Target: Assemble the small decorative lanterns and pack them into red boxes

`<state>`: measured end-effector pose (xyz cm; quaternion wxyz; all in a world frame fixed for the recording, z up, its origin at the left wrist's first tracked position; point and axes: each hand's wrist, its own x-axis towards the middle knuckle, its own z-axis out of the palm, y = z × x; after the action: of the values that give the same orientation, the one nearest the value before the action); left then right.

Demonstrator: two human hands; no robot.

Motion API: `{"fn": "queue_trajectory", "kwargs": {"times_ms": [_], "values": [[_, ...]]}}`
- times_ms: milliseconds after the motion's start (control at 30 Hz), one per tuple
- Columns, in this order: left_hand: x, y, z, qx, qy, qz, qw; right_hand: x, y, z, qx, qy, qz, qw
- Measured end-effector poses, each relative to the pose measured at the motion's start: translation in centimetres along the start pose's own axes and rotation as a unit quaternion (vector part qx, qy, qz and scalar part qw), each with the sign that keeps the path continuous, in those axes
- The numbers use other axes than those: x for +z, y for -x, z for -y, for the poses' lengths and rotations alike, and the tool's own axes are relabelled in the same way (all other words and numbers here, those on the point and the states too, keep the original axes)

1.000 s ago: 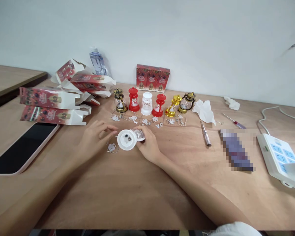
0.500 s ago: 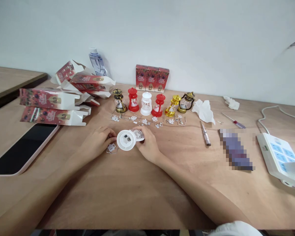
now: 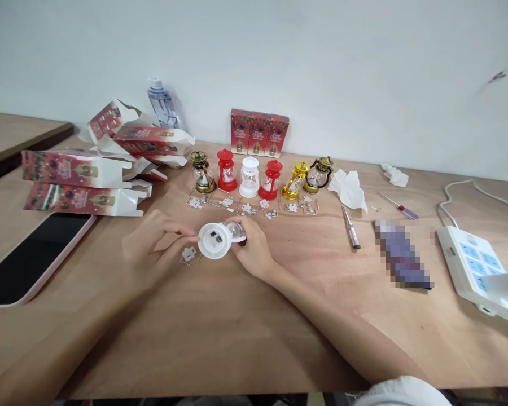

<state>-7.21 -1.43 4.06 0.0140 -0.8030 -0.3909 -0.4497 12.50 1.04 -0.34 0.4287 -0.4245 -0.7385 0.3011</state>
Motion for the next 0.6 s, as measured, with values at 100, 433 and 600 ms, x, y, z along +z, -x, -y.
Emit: {"fn": "queue_trajectory", "kwargs": {"times_ms": [100,433,600], "values": [[0.2,0.3,-1.0,0.052,0.027,0.025,0.998,0.0,0.0,0.0,0.002,-0.002,0.002,1.0],[1.0,0.5,-1.0,0.12,-0.028,-0.007,0.992,-0.1,0.1,0.2,0.009,0.002,0.008,1.0],[1.5,0.1,-0.8,0.135,-0.058,-0.034,0.989,0.0,0.1,0.2,0.005,0.005,0.006,1.0]]}}
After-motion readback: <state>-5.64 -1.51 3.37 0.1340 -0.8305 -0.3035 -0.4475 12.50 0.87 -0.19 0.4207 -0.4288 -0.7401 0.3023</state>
